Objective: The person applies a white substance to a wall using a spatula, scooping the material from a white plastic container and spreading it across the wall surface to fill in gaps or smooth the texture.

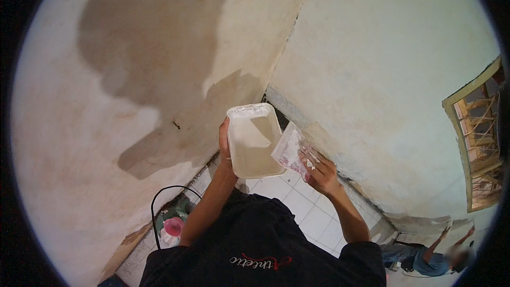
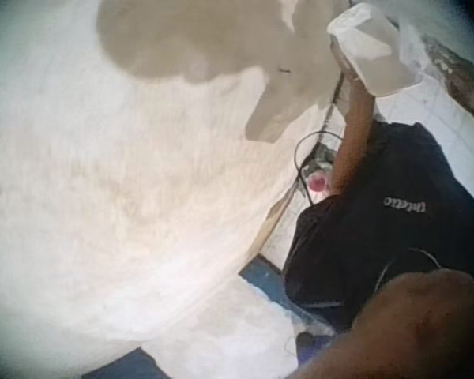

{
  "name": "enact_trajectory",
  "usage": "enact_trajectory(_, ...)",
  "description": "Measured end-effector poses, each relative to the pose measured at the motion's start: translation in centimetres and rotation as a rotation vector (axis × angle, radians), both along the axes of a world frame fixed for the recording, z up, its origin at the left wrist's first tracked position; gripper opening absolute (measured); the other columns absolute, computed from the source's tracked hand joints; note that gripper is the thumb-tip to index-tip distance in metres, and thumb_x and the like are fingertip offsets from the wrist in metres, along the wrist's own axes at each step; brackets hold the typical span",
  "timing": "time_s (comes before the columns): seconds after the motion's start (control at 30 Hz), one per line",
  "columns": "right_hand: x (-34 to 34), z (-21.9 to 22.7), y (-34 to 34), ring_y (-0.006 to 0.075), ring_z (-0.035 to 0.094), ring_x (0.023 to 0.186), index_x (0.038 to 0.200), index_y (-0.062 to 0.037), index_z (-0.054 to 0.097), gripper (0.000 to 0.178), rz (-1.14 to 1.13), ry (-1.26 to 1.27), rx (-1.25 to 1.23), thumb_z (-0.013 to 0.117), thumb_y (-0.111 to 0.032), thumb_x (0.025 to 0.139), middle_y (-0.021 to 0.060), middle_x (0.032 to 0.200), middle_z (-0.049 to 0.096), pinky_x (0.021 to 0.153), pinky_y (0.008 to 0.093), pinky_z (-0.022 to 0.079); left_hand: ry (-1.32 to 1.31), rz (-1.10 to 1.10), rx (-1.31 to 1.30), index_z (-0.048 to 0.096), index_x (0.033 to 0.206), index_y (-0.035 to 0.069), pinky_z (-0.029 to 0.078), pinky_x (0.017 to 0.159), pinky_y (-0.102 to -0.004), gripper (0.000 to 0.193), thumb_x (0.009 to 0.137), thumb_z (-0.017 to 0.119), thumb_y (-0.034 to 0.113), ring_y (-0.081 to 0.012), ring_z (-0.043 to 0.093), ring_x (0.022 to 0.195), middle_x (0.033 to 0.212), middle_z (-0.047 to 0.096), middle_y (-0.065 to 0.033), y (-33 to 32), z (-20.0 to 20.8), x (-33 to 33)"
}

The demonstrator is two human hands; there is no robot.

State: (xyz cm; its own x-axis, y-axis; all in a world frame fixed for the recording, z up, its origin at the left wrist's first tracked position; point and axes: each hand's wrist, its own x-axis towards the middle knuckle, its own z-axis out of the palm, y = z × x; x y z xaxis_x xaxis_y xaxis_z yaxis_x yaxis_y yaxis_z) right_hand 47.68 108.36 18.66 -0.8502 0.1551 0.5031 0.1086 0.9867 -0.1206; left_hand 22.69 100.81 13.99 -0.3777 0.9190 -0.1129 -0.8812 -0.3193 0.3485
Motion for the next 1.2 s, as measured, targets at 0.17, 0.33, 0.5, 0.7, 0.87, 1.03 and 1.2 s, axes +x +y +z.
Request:
enact_trajectory(0.17,0.8,-1.4,1.1,0.0368,0.057,0.115,0.093,0.0038,0.061,0.038,-0.041,-0.047,0.047,0.068,-0.003,0.056,0.0203,0.119,0.06,0.095,0.0454,0.05,0.089,-0.027,0.0,0.052,0.123,0.005,0.05,0.088,-0.0395,0.054,0.093,0.039,0.048,-0.0255,0.061,0.099,0.113,0.06,-0.0129,-0.4,0.6,-1.0)
enact_trajectory(0.33,1.4,-1.3,3.4,0.0309,0.061,0.095,0.097,0.0038,0.059,0.036,-0.245,0.105,-0.235,0.061,0.004,0.061,0.0155,0.111,0.061,0.081,0.0395,0.052,0.046,-0.001,0.011,0.051,0.124,0.005,0.051,0.087,-0.0403,0.056,0.094,0.038,0.05,-0.0247,0.061,0.101,0.115,0.06,-0.0126,-0.6,1.6,-1.9)
enact_trajectory(0.5,-3.3,2.1,3.3,0.0091,0.052,0.067,0.1,0.0008,0.056,0.015,-0.356,0.677,-1.02,0.047,-0.001,0.089,-0.0009,0.079,0.056,0.061,0.0225,0.044,0.076,-0.014,-0.008,0.052,0.123,0.004,0.053,0.084,-0.0382,0.053,0.096,0.036,0.047,-0.0236,0.063,0.097,0.11,0.062,-0.0119,-0.7,1.2,-2.0)
enact_trajectory(0.7,-9.6,1.0,5.1,0.0146,0.05,0.064,0.088,0.0024,0.058,0.018,-0.428,0.516,-1.187,0.044,-0.008,0.089,0.0072,0.068,0.054,0.058,0.0324,0.04,0.171,0.021,-0.098,0.057,0.115,0.003,0.053,0.08,-0.0351,0.047,0.097,0.035,0.042,-0.0212,0.064,0.089,0.102,0.064,-0.0107,-0.8,0.3,-0.3)
enact_trajectory(0.87,-10.9,0.1,3.5,0.0459,0.052,0.068,0.081,0.0036,0.053,0.02,-0.49,0.125,-0.708,0.045,-0.011,0.092,0.0299,0.073,0.054,0.061,0.046,0.042,0.127,0.002,-0.068,0.058,0.113,0.005,0.053,0.078,-0.0343,0.05,0.093,0.042,0.048,-0.0209,0.064,0.085,0.098,0.064,-0.0092,-1.5,-2.2,-0.2)
enact_trajectory(1.03,-9.3,-1.6,2.8,0.0351,0.045,0.045,0.078,0.0029,0.051,0.018,-0.439,0.121,-0.572,0.047,-0.007,0.092,0.0252,0.056,0.047,0.046,0.0393,0.036,0.099,-0.063,-0.13,0.056,0.114,0.006,0.052,0.081,-0.0347,0.053,0.089,0.046,0.052,-0.0217,0.062,0.091,0.103,0.062,-0.0096,-2.1,-0.5,0.7)
enact_trajectory(1.2,-7.6,-1.9,2.6,0.041,0.049,0.047,0.082,0.0017,0.053,0.014,-0.447,0.034,-0.525,0.049,-0.008,0.091,0.0259,0.056,0.048,0.045,0.0413,0.037,0.125,-0.107,-0.087,0.053,0.12,0.005,0.051,0.085,-0.0369,0.057,0.088,0.047,0.052,-0.0243,0.06,0.098,0.111,0.06,-0.0119,-2.5,-0.7,1.8)
